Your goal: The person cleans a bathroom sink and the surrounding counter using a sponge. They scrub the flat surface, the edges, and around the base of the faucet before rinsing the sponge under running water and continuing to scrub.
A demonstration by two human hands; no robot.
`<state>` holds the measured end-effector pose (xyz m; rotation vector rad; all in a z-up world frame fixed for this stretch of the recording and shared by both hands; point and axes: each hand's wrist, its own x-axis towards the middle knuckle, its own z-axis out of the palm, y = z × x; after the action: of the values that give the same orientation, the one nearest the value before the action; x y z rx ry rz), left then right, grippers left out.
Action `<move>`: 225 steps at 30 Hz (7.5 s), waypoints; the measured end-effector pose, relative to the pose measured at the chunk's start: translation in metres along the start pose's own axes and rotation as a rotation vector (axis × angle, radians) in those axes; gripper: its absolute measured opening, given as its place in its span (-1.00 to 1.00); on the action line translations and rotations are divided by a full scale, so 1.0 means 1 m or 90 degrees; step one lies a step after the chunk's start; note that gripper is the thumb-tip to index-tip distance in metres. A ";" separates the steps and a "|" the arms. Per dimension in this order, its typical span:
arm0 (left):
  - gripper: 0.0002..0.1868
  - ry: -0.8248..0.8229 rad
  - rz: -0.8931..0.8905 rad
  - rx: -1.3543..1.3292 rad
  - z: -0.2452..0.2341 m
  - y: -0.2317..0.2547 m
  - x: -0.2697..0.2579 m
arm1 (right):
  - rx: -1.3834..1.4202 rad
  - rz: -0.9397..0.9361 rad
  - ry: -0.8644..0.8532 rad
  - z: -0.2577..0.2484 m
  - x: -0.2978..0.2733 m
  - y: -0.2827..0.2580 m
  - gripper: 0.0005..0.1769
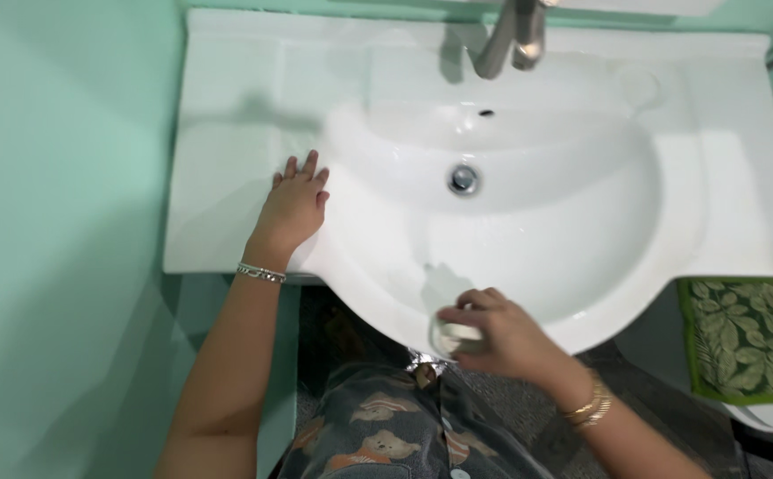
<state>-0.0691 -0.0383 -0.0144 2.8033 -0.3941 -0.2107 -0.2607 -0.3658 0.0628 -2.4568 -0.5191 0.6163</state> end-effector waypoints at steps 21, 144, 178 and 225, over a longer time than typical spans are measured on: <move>-0.46 0.091 0.063 0.092 0.030 0.097 -0.078 | 0.045 0.038 0.268 0.023 -0.054 0.006 -0.28; -0.50 0.148 -0.035 -0.040 -0.008 0.045 -0.041 | -0.031 -0.167 0.684 -0.030 0.331 0.060 -0.42; -0.62 0.156 -0.032 -0.038 -0.007 0.049 -0.038 | 0.274 0.075 0.935 -0.021 0.238 0.217 -0.07; -0.27 -0.408 0.081 0.048 0.103 0.109 0.026 | 0.317 0.204 0.710 -0.045 0.252 0.156 -0.39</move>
<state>-0.0905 -0.1745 -0.0800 2.7052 -0.7258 -1.0903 0.0053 -0.3844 -0.0746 -1.9873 0.4291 -0.4971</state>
